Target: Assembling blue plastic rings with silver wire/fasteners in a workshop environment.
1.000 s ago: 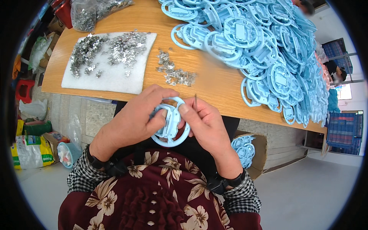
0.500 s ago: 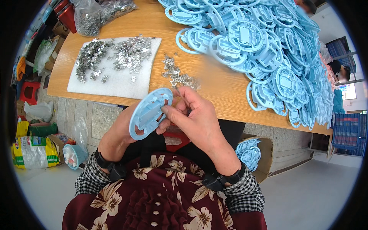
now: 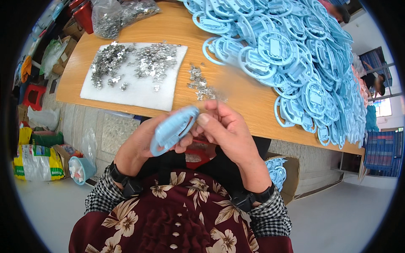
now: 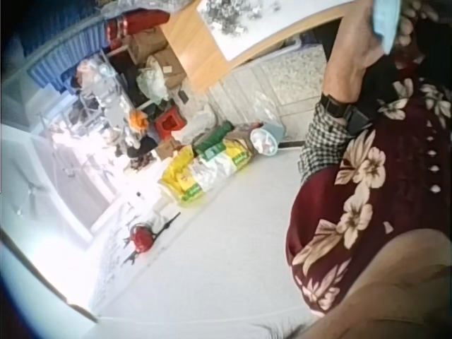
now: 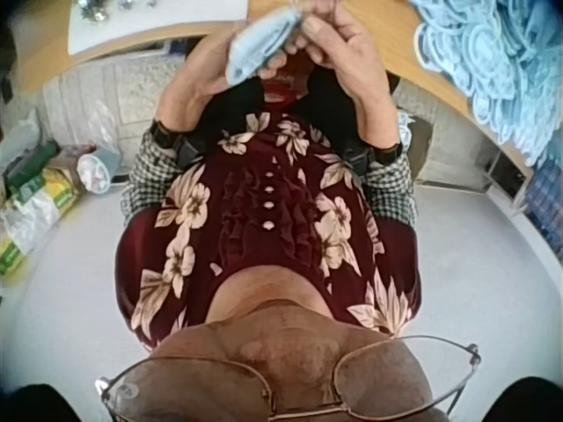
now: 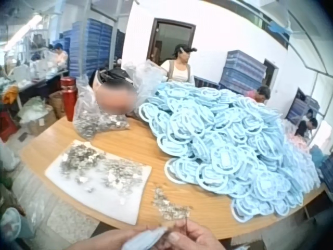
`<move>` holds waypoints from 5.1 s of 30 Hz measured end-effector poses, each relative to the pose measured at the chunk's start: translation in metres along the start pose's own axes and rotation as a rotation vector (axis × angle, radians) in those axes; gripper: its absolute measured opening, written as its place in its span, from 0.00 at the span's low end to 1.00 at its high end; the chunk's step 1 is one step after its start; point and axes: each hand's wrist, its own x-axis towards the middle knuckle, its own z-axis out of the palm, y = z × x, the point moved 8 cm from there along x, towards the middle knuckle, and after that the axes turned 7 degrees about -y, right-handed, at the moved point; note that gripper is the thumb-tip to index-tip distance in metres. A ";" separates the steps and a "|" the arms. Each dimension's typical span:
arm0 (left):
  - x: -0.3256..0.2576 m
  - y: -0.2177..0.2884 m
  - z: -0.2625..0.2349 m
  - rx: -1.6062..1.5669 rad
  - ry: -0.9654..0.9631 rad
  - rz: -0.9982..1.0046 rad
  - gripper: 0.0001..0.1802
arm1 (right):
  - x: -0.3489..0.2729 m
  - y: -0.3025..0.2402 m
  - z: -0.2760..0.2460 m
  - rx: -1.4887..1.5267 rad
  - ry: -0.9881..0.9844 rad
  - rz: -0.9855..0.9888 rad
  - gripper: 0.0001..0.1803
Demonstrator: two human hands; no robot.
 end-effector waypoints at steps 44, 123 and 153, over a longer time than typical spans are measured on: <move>-0.037 0.049 -0.012 0.792 0.473 0.080 0.11 | 0.043 -0.018 0.028 -0.811 -0.008 -0.135 0.07; -0.021 0.046 -0.026 1.110 0.606 0.124 0.18 | -0.013 -0.023 0.044 -1.636 0.161 -0.214 0.16; -0.022 0.049 -0.026 1.236 0.665 0.153 0.17 | 0.002 -0.030 0.074 -2.046 -0.111 -0.148 0.22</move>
